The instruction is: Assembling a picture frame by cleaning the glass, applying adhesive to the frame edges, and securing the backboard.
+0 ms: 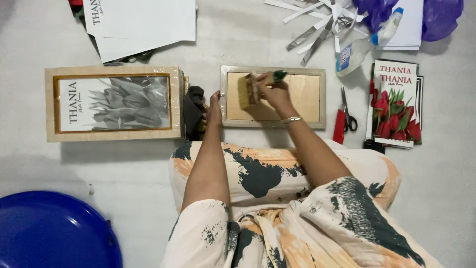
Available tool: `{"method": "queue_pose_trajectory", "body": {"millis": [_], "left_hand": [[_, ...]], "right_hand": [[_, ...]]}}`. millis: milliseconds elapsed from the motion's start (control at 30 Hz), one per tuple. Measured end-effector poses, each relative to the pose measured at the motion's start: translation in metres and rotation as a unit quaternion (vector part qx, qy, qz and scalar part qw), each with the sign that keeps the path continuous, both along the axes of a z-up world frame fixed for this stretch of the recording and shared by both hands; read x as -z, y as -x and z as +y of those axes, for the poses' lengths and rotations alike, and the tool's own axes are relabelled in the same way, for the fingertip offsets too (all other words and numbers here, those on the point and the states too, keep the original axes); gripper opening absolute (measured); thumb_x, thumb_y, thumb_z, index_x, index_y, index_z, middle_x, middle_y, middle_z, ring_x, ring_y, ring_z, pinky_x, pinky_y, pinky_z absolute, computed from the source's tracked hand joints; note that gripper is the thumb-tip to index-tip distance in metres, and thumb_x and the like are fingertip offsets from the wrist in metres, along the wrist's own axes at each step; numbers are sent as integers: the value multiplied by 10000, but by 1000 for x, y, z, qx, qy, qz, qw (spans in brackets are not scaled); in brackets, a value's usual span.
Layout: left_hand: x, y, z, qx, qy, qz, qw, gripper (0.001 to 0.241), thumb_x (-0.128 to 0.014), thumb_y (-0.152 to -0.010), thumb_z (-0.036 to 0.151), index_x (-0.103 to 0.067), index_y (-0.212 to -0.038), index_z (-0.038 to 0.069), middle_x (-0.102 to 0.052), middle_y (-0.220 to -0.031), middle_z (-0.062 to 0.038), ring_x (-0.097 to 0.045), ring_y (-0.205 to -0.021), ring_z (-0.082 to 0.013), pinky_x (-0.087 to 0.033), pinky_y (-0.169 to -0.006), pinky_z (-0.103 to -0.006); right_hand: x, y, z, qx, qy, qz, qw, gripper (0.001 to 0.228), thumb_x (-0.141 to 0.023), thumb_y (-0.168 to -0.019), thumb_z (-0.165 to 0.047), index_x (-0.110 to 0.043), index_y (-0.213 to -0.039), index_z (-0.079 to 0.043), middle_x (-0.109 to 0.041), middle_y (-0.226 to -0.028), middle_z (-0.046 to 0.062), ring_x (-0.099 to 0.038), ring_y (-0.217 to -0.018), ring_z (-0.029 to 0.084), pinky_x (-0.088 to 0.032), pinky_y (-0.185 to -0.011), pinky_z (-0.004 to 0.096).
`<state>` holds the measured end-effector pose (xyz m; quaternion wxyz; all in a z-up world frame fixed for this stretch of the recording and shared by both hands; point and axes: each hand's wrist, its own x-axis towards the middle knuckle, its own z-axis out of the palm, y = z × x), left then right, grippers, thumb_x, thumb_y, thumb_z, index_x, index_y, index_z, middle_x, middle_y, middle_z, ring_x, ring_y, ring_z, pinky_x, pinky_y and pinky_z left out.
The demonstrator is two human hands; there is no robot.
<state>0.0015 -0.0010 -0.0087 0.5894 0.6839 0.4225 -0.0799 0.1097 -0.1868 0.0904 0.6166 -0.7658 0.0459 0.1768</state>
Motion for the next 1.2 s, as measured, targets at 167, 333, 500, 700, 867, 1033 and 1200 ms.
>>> {"method": "queue_pose_trajectory", "body": {"millis": [167, 333, 500, 700, 867, 1033, 1200], "left_hand": [[-36, 6, -4, 14, -13, 8, 1000, 681, -161, -917, 835, -458, -1465, 562, -149, -1713, -129, -205, -1526, -490, -37, -1273, -552], [-14, 1, -1, 16, -14, 13, 1000, 662, -148, -923, 831, -458, -1456, 587, -154, -1715, -121, -214, -1528, -477, -32, -1271, -543], [-3, -3, 4, 21, -7, -1, 1000, 694, -125, -928, 851, -456, -1472, 577, -160, -1703, -164, -227, -1516, -500, -56, -1259, -551], [91, -17, 16, -45, 7, 8, 999, 853, -225, -915, 927, -316, -1596, 422, -90, -1715, -179, -169, -1544, -481, -23, -1261, -571], [43, -10, 9, 21, 2, -5, 1000, 671, -84, -984, 792, -457, -1485, 548, -112, -1714, -168, -159, -1533, -513, -22, -1260, -567], [-1, -2, 2, 23, 6, -17, 1000, 707, -91, -969, 786, -465, -1495, 499, -235, -1698, -109, -195, -1540, -477, -24, -1267, -555], [12, -4, 1, 14, -16, -5, 1000, 664, -113, -975, 789, -479, -1472, 543, -171, -1710, -145, -219, -1523, -496, -46, -1272, -547]], "right_hand": [[-21, -24, -130, 61, 114, -51, 990, 250, -687, -837, -125, -753, -1078, -144, -702, -1017, 238, -728, -841, 332, -659, -705, 422], [-21, -28, -189, 136, 455, -212, 854, 243, -752, -818, -354, -753, -927, -136, -736, -846, 143, -726, -844, 403, -607, -774, 537], [-73, 31, -40, 99, 124, -71, 985, 318, -732, -815, -206, -745, -1088, -43, -748, -1008, 202, -730, -961, 326, -603, -778, 444], [-18, 66, 43, -34, -35, 22, 999, 247, -787, -810, -183, -757, -1055, -184, -692, -1013, 213, -743, -872, 301, -681, -738, 394], [-12, 42, -28, -15, 20, 16, 1000, 256, -771, -830, -177, -744, -1085, -178, -673, -1048, 226, -729, -910, 315, -670, -761, 392], [-33, 15, -151, 62, 108, -15, 992, 273, -702, -837, -132, -728, -1108, -107, -665, -1042, 261, -702, -930, 330, -646, -796, 392], [-86, 25, -181, 104, 324, -154, 928, 172, -713, -864, -129, -744, -993, -19, -714, -877, 271, -717, -862, 455, -605, -708, 581]]}}
